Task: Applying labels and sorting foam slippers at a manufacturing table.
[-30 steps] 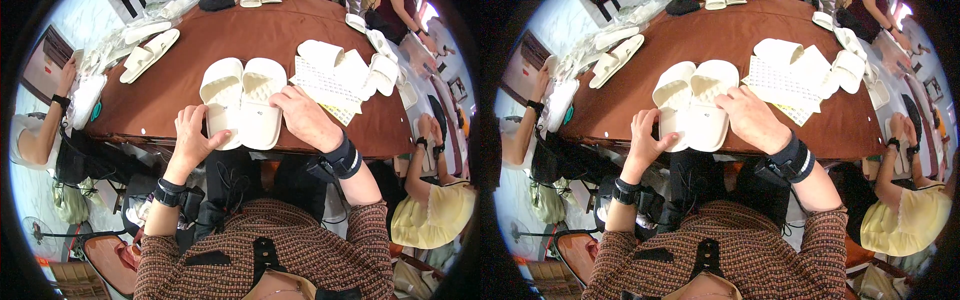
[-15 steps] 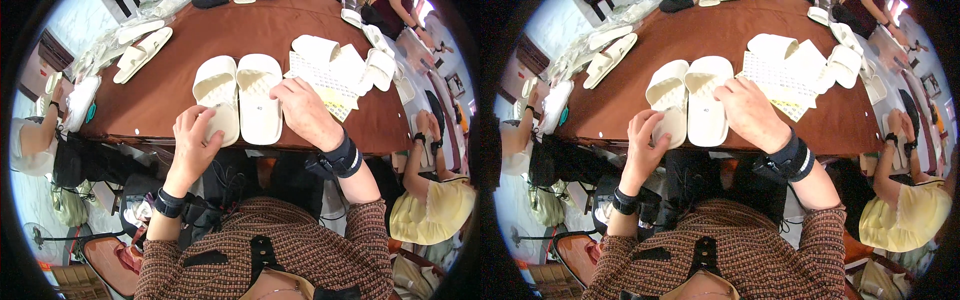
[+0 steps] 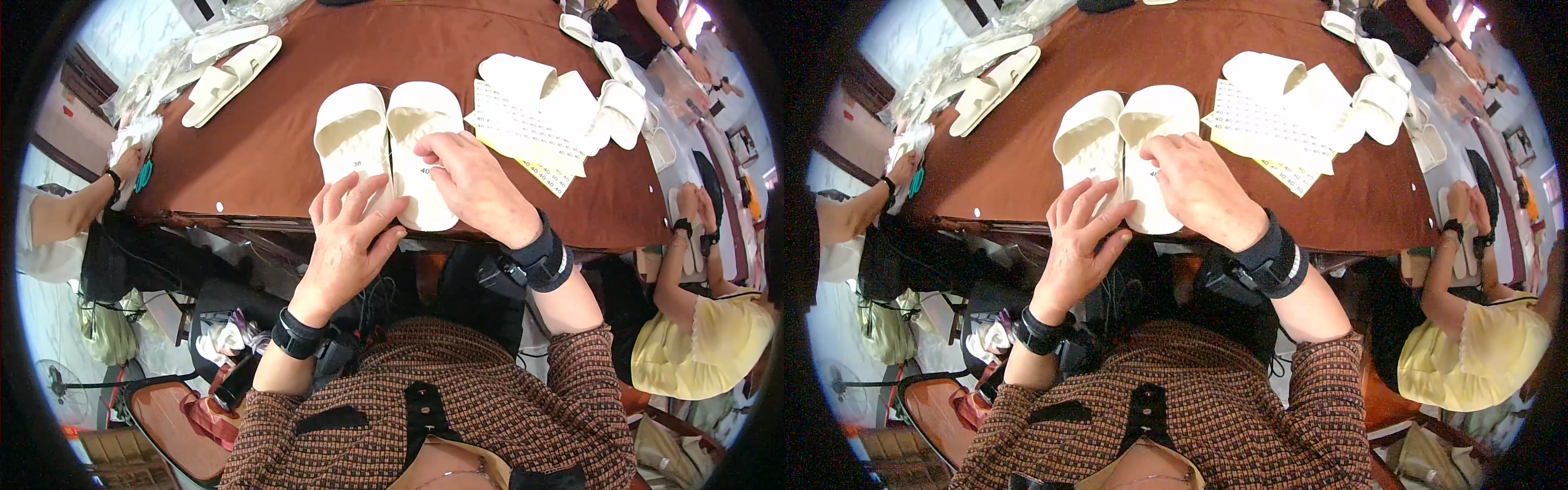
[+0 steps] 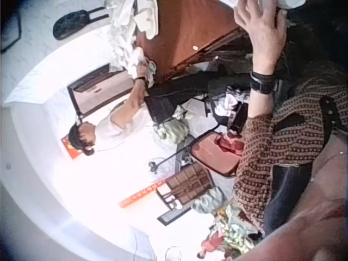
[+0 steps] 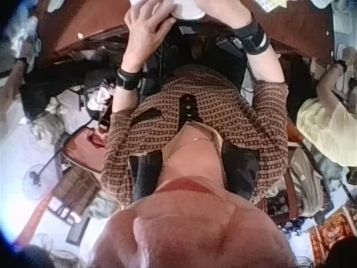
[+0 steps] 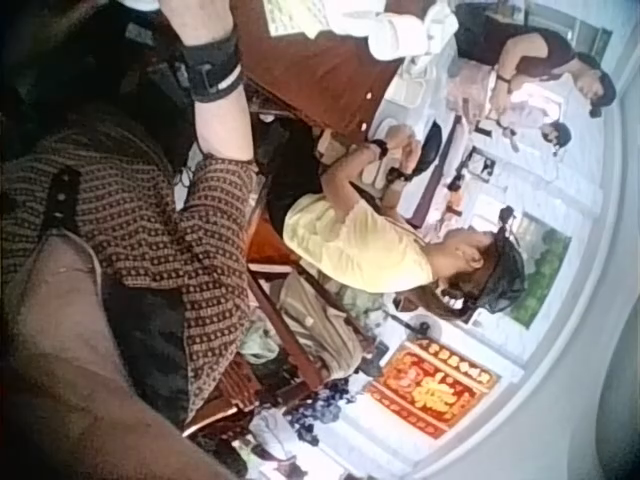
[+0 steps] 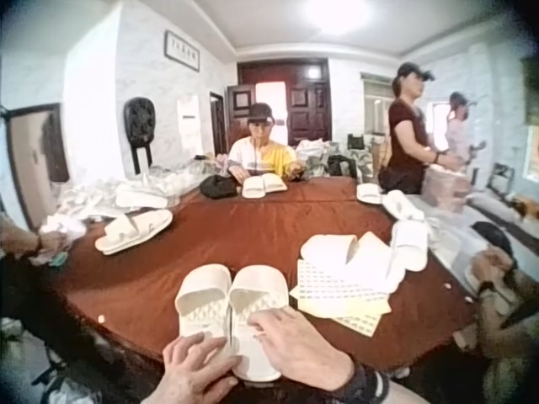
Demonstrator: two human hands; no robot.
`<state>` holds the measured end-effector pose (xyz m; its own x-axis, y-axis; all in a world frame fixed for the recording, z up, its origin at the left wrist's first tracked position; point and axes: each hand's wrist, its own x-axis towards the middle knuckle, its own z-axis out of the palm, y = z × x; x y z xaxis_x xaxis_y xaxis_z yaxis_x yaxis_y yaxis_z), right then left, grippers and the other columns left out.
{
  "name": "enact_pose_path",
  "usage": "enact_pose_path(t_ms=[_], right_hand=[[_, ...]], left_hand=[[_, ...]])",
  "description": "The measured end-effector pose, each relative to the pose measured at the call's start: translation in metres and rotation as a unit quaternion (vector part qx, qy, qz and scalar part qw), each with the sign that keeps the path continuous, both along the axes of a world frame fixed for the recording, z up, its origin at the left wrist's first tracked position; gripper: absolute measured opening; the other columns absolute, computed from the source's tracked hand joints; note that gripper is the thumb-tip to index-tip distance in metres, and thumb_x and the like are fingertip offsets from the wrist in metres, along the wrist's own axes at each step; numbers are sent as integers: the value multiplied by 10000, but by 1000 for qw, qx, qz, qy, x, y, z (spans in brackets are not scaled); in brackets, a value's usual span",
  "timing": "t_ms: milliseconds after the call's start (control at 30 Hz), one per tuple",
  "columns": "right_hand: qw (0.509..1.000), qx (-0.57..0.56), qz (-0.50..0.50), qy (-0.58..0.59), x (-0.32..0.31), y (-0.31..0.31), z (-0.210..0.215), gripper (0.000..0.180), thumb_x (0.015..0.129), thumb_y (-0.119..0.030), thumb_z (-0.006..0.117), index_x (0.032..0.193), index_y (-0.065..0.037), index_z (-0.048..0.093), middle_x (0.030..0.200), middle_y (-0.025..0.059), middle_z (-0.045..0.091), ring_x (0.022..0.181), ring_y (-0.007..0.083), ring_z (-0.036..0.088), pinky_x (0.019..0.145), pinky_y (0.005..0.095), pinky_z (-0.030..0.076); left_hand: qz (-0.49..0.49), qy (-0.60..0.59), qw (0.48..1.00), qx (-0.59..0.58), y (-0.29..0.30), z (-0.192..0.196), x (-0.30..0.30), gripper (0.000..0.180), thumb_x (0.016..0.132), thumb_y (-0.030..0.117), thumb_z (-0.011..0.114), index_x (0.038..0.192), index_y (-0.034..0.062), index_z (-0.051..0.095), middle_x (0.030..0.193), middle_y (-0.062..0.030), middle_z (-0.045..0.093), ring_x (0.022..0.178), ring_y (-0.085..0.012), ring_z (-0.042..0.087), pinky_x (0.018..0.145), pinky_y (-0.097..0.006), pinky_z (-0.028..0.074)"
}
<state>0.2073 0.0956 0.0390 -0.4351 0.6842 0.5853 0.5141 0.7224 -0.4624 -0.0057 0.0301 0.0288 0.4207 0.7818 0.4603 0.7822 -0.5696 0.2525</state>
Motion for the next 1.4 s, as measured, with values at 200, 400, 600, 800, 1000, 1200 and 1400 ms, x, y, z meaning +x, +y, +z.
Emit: enact_pose_path(t_ms=[200,400,600,800,1000,1200,1400], right_hand=[[1000,-6,-25,-4,-5,-3,-2,200,854,-3,551,1052,-5,579,962,146,629,933,319,591,849,421,474],[999,9,-36,-7,-9,-4,-3,212,840,14,557,1048,-14,577,943,138,625,924,312,594,842,424,473],[999,8,-33,-8,-9,-2,-3,210,839,16,561,1046,-19,574,952,140,620,920,313,595,847,423,472],[1000,1,-25,4,-7,-1,-4,219,848,23,561,1063,-18,569,942,148,613,905,312,601,822,414,488],[997,-54,-17,47,-7,1,-4,205,847,2,561,1049,-32,563,931,147,620,916,342,585,815,447,455],[1000,-7,-27,1,-7,0,-3,203,857,1,550,1058,-25,561,916,156,621,907,344,587,824,454,464],[999,-43,-20,20,-7,3,-3,203,858,-2,554,1060,-21,559,914,162,628,905,351,594,819,459,470]], left_hand=[[4,-2,1000,13,0,-3,2,378,811,173,732,1186,174,680,1385,-76,519,1312,-366,407,1093,-515,297],[6,-11,1000,12,-1,-2,2,379,807,167,735,1182,178,683,1386,-73,522,1315,-371,406,1095,-516,296],[9,-17,1000,11,-1,-3,3,381,807,163,735,1184,178,683,1382,-72,528,1313,-371,410,1099,-518,290],[9,-16,1000,11,-2,-3,4,383,808,160,731,1188,178,681,1379,-74,527,1314,-366,413,1103,-523,285],[12,-26,999,17,-2,-4,2,360,804,172,731,1161,193,694,1346,-70,546,1298,-354,428,1111,-548,270],[8,-28,999,19,-1,-5,4,362,803,175,733,1163,194,693,1345,-67,546,1296,-351,429,1112,-550,266],[12,-28,999,20,0,-6,3,358,807,186,728,1163,194,694,1345,-65,547,1295,-350,429,1113,-549,263]])
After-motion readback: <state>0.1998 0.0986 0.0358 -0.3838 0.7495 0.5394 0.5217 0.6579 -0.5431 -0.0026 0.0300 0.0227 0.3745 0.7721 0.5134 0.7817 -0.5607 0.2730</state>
